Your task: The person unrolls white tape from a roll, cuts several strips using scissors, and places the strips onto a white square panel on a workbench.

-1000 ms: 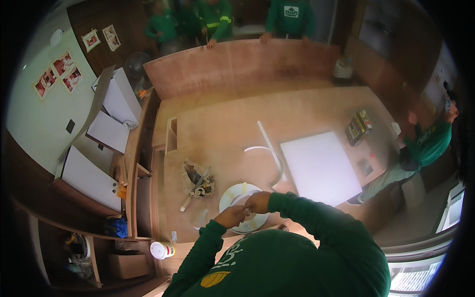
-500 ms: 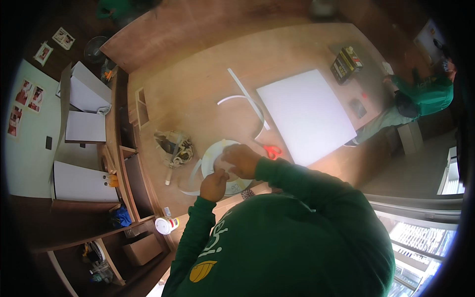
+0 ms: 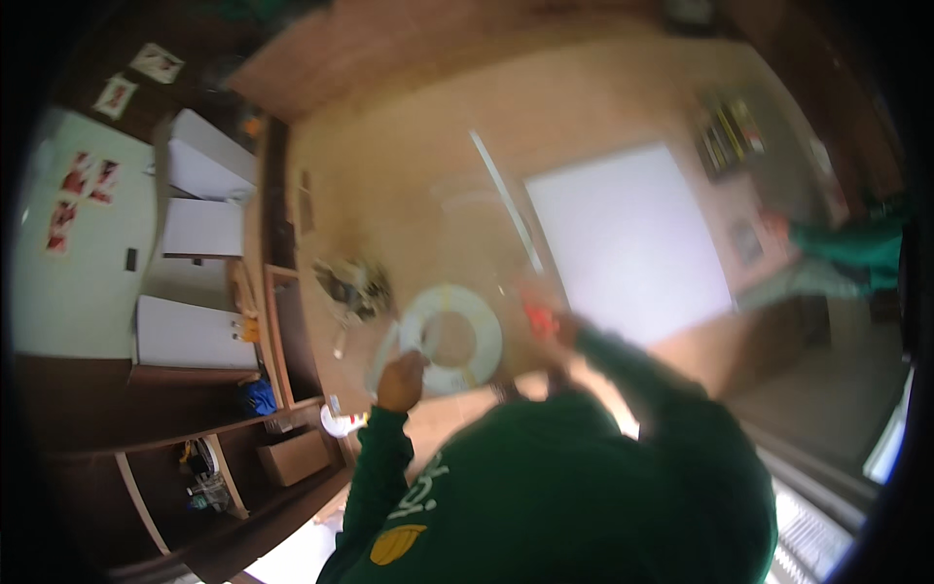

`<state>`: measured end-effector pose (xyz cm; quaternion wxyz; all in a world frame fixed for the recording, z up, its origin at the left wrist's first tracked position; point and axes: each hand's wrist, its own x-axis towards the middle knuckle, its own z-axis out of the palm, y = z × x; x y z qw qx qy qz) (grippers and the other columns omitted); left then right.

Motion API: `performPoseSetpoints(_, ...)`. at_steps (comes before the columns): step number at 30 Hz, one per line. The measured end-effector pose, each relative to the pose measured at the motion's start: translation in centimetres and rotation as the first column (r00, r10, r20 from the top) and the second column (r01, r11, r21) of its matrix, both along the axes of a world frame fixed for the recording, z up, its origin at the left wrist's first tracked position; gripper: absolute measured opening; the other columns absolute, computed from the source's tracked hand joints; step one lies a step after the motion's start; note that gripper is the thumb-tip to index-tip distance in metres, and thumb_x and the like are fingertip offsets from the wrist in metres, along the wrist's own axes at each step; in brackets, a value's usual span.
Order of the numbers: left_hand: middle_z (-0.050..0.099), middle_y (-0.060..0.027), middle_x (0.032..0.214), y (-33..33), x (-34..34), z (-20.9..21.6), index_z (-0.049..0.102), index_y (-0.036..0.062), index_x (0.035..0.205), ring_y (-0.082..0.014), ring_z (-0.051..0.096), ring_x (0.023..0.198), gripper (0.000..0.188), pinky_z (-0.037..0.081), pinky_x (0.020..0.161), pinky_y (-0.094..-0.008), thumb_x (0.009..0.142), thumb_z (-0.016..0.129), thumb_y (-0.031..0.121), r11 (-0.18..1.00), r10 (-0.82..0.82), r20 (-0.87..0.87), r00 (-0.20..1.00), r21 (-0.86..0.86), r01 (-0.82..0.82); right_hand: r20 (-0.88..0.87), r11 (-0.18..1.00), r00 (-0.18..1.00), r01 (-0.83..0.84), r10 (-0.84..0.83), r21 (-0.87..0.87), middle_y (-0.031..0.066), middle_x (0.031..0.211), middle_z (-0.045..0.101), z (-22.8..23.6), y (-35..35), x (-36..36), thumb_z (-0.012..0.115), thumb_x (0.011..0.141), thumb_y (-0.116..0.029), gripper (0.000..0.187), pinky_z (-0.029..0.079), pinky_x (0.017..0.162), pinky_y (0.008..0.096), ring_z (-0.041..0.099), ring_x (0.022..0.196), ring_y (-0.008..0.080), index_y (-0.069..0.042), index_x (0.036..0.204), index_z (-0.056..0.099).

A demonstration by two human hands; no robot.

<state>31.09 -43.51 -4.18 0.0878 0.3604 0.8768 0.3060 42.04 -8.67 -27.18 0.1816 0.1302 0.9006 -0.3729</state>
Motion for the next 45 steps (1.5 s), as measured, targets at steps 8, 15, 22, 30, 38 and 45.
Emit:
performPoseSetpoints(8,0.066,-0.0213,0.082,1.5,3.0,1.7,0.065,0.0054,0.091,-0.041,0.063,0.081,0.023,0.049,0.071,-0.0452,0.091,0.054,0.025,0.926,0.378,0.286,0.88,-0.117,-0.359,-0.373,0.963,0.92,0.015,-0.119,-0.27,0.0153,0.076,0.067,23.6,4.1,-30.4,0.065,0.082,-0.017,0.075,0.053,0.057,0.0386,0.065,0.065,0.0308,-0.008,0.147,0.03)
performPoseSetpoints(15,0.067,-0.0188,0.082,2.1,4.0,1.0,0.065,0.0064,0.089,-0.0385,0.064,0.081,0.022,0.05,0.073,-0.0458,0.09,0.053,0.025,0.92,0.39,0.199,0.899,-0.048,-0.389,-0.801,0.908,0.454,-0.046,0.39,0.417,0.0237,0.09,0.066,49.0,7.0,-48.5,0.058,0.081,-0.01,0.072,0.052,0.069,0.0453,0.066,0.08,0.0353,0.0,0.146,0.027)
performPoseSetpoints(22,0.067,-0.019,0.082,2.4,3.8,1.8,0.063,0.0058,0.089,-0.039,0.064,0.081,0.022,0.05,0.074,-0.0461,0.09,0.05,0.023,0.917,0.397,0.199,0.896,-0.047,-0.396,-0.588,0.77,0.535,-0.212,0.607,0.602,0.0202,0.092,0.065,24.6,4.0,-45.2,0.05,0.09,-0.026,0.025,0.047,0.076,0.0488,0.062,0.083,0.035,-0.007,0.099,0.064)
performPoseSetpoints(30,0.068,-0.0189,0.084,1.7,3.3,1.1,0.063,0.0069,0.091,-0.039,0.064,0.082,0.025,0.05,0.075,-0.0463,0.092,0.047,0.027,0.922,0.387,0.24,0.89,-0.074,-0.381,0.301,0.515,0.524,-0.849,0.797,0.117,0.0186,0.08,0.068,1.2,-0.8,-15.3,0.056,0.085,-0.026,0.025,0.051,0.064,0.045,0.066,0.071,0.0331,-0.004,0.082,0.069)
performPoseSetpoints(38,0.067,-0.0189,0.087,1.6,3.6,0.3,0.062,0.0077,0.093,-0.0397,0.063,0.084,0.025,0.05,0.076,-0.0469,0.092,0.048,0.027,0.93,0.366,0.318,0.874,-0.086,-0.358,0.261,0.654,0.707,-0.708,0.658,0.267,0.0203,0.101,0.068,-3.7,-2.1,-6.8,0.053,0.082,-0.026,0.039,0.053,0.076,0.0433,0.067,0.089,0.0345,-0.004,0.112,0.063)
performPoseSetpoints(45,0.063,-0.022,0.081,1.4,3.9,-0.4,0.06,0.0061,0.09,-0.043,0.06,0.08,0.025,0.047,0.071,-0.05,0.092,0.049,0.028,0.944,0.312,0.315,0.896,-0.001,-0.329,0.173,0.866,0.899,-0.436,0.403,0.244,0.02,0.107,0.067,1.2,-3.0,-4.7,0.044,0.089,-0.026,0.042,0.051,0.086,0.0425,0.065,0.1,0.0337,-0.004,0.121,0.058)
